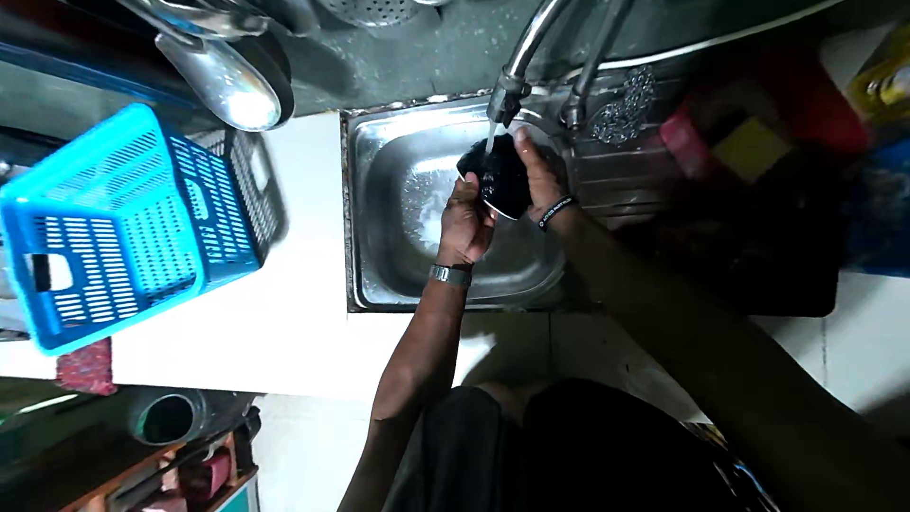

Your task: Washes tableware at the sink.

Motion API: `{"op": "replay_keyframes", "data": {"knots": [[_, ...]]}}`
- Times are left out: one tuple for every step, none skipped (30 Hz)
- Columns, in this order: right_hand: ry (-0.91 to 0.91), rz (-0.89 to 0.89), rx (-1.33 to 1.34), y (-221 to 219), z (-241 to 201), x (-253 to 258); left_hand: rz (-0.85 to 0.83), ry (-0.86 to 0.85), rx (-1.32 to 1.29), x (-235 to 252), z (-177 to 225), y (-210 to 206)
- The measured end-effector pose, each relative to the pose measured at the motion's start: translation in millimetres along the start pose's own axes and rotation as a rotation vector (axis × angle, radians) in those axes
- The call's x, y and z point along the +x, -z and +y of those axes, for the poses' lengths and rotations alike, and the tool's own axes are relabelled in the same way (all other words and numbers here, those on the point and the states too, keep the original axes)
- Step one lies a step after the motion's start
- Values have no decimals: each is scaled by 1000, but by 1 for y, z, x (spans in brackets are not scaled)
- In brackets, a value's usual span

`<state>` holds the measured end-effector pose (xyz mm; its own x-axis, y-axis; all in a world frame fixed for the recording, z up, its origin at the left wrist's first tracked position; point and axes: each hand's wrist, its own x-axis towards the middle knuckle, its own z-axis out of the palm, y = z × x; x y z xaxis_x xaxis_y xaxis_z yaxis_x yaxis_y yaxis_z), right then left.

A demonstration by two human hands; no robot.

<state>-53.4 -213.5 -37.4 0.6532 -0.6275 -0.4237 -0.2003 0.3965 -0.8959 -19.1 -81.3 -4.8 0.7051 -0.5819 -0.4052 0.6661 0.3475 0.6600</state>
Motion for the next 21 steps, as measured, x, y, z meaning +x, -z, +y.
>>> {"op": "replay_keyframes", "data": {"knots": [[59,27,-37,-2,1,-5,14,-29,55,-1,-4,-6],[60,48,-40,-5,1,-9,11,-62,106,-1,-6,-10],[6,61,-23,-7,0,-11,7,-94,172,0,-8,-13],[-59,66,6,-9,-3,-12,4,-124,253,-1,-8,-15],[-128,66,29,-12,-6,-12,-13,-153,347,-2,-9,-14],[-196,68,33,-14,-10,-12,-46,-182,458,-5,-12,-11],[-256,93,8,-17,-16,-11,-92,-216,588,-8,-14,-9],[-296,141,-35,-21,-24,-13,-138,-259,722,-13,-16,-11],[-314,174,-82,-24,-32,-15,-154,-300,829,-17,-18,-12],[-321,190,-104,-28,-36,-16,-141,-332,885,-17,-18,-12],[-328,195,-97,-33,-37,-17,-100,-364,908,-16,-18,-11],[-339,182,-90,-36,-34,-17,-32,-402,924,-14,-17,-8],[-342,147,-83,-36,-29,-19,37,-442,936,-12,-14,-5],[-320,85,-69,-34,-22,-17,75,-472,929,-10,-7,-1],[-287,8,-61,-28,-17,-15,93,-487,909,-7,2,2],[-260,-79,-64,-22,-15,-13,95,-490,901,-4,11,5],[-264,-156,-67,-16,-18,-16,86,-479,902,-3,19,8],[-320,-201,-72,-13,-29,-21,69,-469,918,-2,26,10],[-435,-180,-88,-14,-52,-28,48,-456,945,1,32,10],[-564,-149,-112,-16,-75,-31,31,-444,981,5,38,10],[-400,-220,-179,-1,-58,-25,20,-432,1015,9,43,10]]}}
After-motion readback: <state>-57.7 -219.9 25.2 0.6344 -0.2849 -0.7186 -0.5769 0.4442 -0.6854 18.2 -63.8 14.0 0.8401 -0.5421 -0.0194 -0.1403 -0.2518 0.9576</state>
